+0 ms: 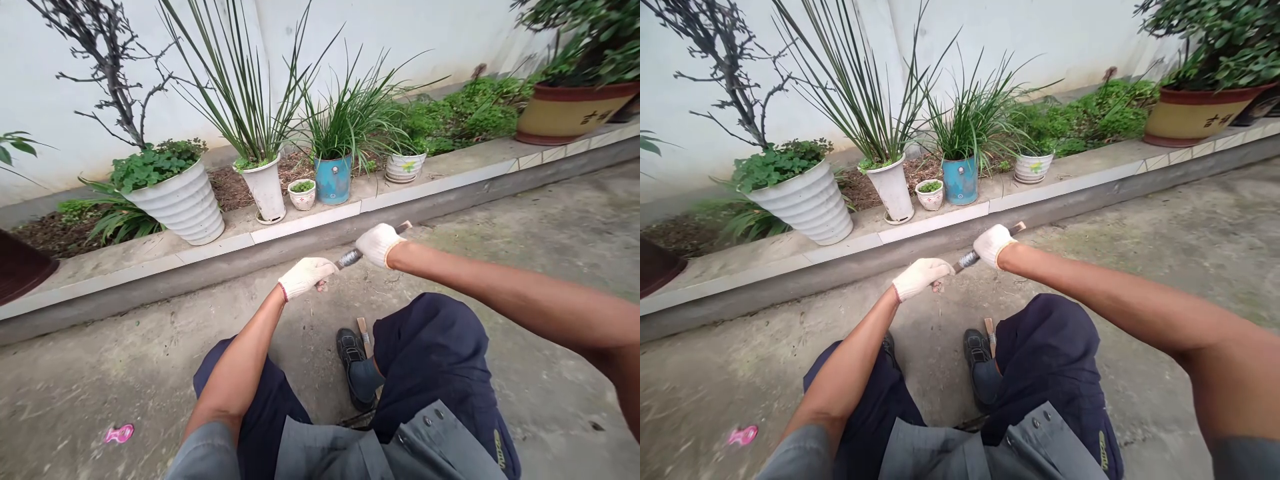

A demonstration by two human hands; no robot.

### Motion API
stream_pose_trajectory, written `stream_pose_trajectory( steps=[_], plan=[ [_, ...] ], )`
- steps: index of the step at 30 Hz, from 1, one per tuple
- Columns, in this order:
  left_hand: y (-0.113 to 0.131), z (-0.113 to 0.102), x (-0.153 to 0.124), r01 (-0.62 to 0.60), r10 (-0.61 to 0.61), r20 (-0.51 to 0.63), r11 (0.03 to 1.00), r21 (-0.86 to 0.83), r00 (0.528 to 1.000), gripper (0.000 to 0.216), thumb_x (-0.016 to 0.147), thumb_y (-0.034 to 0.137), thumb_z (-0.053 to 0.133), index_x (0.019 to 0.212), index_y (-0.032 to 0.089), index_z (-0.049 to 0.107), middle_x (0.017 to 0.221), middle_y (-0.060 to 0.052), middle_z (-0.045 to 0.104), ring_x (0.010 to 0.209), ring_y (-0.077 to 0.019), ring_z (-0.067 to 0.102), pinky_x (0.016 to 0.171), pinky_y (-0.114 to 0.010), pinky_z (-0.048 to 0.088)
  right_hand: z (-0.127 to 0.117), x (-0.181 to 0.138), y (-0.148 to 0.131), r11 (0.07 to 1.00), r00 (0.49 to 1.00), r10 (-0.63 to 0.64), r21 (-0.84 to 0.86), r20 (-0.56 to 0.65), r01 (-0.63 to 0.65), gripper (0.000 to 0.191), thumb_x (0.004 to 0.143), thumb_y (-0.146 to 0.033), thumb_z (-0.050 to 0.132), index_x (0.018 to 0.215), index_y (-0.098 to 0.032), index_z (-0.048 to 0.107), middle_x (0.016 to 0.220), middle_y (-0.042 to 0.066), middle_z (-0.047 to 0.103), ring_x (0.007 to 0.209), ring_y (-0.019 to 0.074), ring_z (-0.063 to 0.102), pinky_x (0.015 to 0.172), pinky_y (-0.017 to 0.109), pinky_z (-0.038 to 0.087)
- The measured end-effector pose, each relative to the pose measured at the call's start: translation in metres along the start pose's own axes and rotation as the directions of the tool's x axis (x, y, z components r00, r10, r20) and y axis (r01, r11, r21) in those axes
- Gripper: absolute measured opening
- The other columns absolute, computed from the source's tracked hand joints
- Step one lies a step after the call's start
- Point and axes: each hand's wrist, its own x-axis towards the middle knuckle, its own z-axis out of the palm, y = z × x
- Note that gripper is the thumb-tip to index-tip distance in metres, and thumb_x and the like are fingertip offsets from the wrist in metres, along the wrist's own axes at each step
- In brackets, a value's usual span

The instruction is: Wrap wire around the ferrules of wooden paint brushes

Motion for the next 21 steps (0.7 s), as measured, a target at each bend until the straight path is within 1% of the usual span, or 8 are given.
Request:
stream_pose_trajectory(
  steps=[2, 5, 8, 11, 13, 15, 17, 21],
  plan=[
    [0.002, -0.002, -0.001, -0.011, 0.016, -0.052, 0.995, 0.097, 0.999, 0.033, 0.090, 0.043, 0.055, 0.096, 0.014, 0.071, 0.062, 0.004, 0.054, 0.054, -0.0107, 0.052, 0.055, -0.023, 0.044, 0.004, -0.010, -0.010, 0.992, 0.990, -0.111, -0.048, 0.082, 0.116, 0.028, 0.084, -0.011, 0.055, 0.101, -0.009, 0.078, 0.101, 0.024, 0.074, 0.096, 0.0346, 0.070, 0.078, 0.042, 0.048],
    [0.004, -0.003, -0.002, -0.019, 0.048, -0.136, 0.977, 0.214, 0.990, 0.031, 0.091, 0.041, 0.053, 0.091, 0.015, 0.070, 0.063, 0.003, 0.057, 0.055, -0.0117, 0.054, 0.056, -0.023, 0.043, 0.005, -0.025, -0.014, 0.941, 0.930, -0.326, -0.037, 0.170, 0.337, 0.030, 0.077, -0.012, 0.060, 0.102, -0.013, 0.077, 0.099, 0.020, 0.075, 0.089, 0.0297, 0.070, 0.076, 0.038, 0.046],
    [0.003, -0.003, -0.003, -0.008, 0.051, -0.164, 0.967, 0.253, 0.985, 0.032, 0.091, 0.041, 0.052, 0.088, 0.016, 0.069, 0.063, 0.002, 0.060, 0.057, -0.0127, 0.057, 0.058, -0.024, 0.043, 0.002, -0.037, -0.007, 0.877, 0.855, -0.480, 0.100, 0.196, 0.470, 0.026, 0.072, -0.017, 0.063, 0.094, -0.019, 0.076, 0.086, 0.009, 0.074, 0.073, 0.0216, 0.064, 0.068, 0.032, 0.040],
    [-0.001, -0.001, -0.001, -0.017, 0.043, -0.136, 0.982, 0.186, 0.990, 0.031, 0.091, 0.043, 0.055, 0.090, 0.016, 0.069, 0.064, 0.002, 0.061, 0.060, -0.0130, 0.058, 0.060, -0.024, 0.044, -0.008, -0.045, 0.003, 0.797, 0.813, -0.569, 0.327, 0.124, 0.508, 0.016, 0.071, -0.027, 0.064, 0.085, -0.020, 0.071, 0.072, -0.001, 0.066, 0.064, 0.0148, 0.054, 0.061, 0.027, 0.034],
    [-0.004, 0.001, 0.001, -0.026, 0.037, -0.120, 0.995, 0.094, 0.992, 0.032, 0.090, 0.046, 0.057, 0.088, 0.016, 0.068, 0.067, 0.001, 0.063, 0.061, -0.0128, 0.059, 0.061, -0.024, 0.046, -0.018, -0.049, 0.009, 0.750, 0.833, -0.553, 0.458, 0.038, 0.477, 0.017, 0.072, -0.031, 0.065, 0.084, -0.020, 0.068, 0.069, -0.004, 0.061, 0.063, 0.0123, 0.050, 0.060, 0.025, 0.032],
    [-0.008, 0.005, 0.003, -0.035, 0.033, -0.101, 0.999, -0.017, 0.994, 0.035, 0.090, 0.050, 0.058, 0.088, 0.015, 0.066, 0.071, 0.000, 0.064, 0.061, -0.0126, 0.059, 0.062, -0.025, 0.048, -0.029, -0.050, 0.014, 0.741, 0.891, -0.450, 0.529, -0.063, 0.412, 0.019, 0.074, -0.035, 0.064, 0.086, -0.020, 0.067, 0.068, -0.005, 0.059, 0.063, 0.0115, 0.049, 0.059, 0.024, 0.031],
    [-0.012, 0.008, 0.005, -0.039, 0.030, -0.072, 0.992, -0.118, 0.997, 0.040, 0.091, 0.053, 0.058, 0.091, 0.014, 0.066, 0.072, -0.002, 0.065, 0.061, -0.0130, 0.061, 0.063, -0.026, 0.050, -0.039, -0.045, 0.020, 0.760, 0.937, -0.316, 0.551, -0.152, 0.346, 0.022, 0.077, -0.038, 0.063, 0.088, -0.020, 0.067, 0.069, -0.004, 0.060, 0.063, 0.0122, 0.050, 0.059, 0.024, 0.032],
    [-0.013, 0.016, 0.004, -0.011, 0.007, -0.021, 0.982, -0.187, 1.000, 0.042, 0.093, 0.054, 0.055, 0.092, 0.013, 0.065, 0.072, -0.003, 0.065, 0.063, -0.0137, 0.065, 0.066, -0.027, 0.053, -0.046, -0.022, 0.031, 0.819, 0.961, -0.099, 0.527, -0.260, 0.227, 0.030, 0.081, -0.040, 0.061, 0.100, -0.019, 0.071, 0.081, 0.003, 0.070, 0.072, 0.0182, 0.060, 0.063, 0.025, 0.038]
  ],
)
